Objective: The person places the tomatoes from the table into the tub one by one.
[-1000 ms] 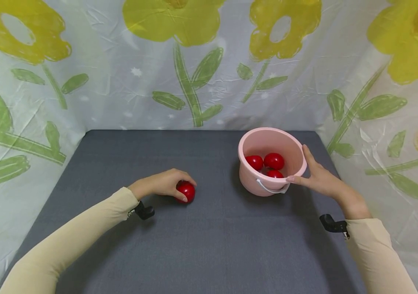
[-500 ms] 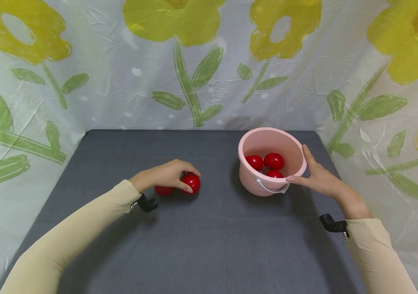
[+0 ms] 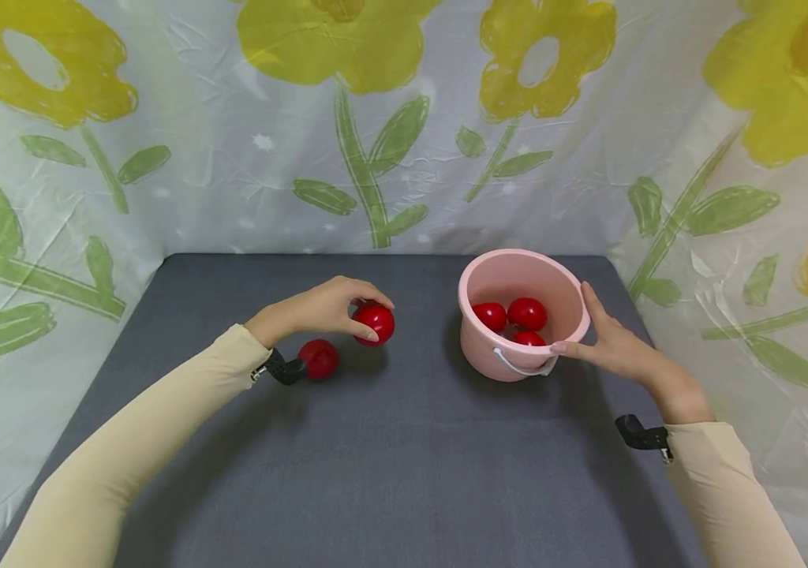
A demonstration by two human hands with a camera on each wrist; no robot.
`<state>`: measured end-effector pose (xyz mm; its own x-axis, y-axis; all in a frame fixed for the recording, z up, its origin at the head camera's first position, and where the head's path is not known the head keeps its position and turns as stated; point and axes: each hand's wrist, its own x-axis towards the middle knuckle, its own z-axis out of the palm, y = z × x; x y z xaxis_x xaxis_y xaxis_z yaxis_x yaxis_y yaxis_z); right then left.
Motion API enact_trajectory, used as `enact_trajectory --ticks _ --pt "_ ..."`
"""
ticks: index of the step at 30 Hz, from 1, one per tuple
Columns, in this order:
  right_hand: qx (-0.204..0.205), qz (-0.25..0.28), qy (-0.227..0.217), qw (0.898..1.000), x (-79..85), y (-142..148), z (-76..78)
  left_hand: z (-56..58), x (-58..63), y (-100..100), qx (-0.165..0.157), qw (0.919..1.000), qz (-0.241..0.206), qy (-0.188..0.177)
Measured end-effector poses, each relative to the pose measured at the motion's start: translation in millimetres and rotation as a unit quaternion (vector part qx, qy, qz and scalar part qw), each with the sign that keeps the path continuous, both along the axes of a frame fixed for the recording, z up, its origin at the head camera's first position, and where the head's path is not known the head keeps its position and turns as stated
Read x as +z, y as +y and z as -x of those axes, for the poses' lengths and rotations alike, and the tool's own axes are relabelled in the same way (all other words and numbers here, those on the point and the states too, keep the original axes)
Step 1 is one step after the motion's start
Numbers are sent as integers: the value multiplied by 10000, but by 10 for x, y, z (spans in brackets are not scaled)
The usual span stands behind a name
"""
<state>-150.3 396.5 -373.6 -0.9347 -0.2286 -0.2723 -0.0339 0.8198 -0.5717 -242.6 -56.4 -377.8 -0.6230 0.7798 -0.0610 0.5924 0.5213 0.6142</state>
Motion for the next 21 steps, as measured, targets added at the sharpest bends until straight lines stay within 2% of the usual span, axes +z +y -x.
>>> enact_trajectory --ticks 6,11,21 --pt "6 -21 43 10000 0 -6 -8 32 67 57 -32 10000 -73 26" --pt "-2 -25 47 10000 -4 -11 -15 81 153 155 -66 9997 -149 182" --pt "-30 -3 43 10000 2 -20 -21 179 465 448 -320 9978 -262 518"
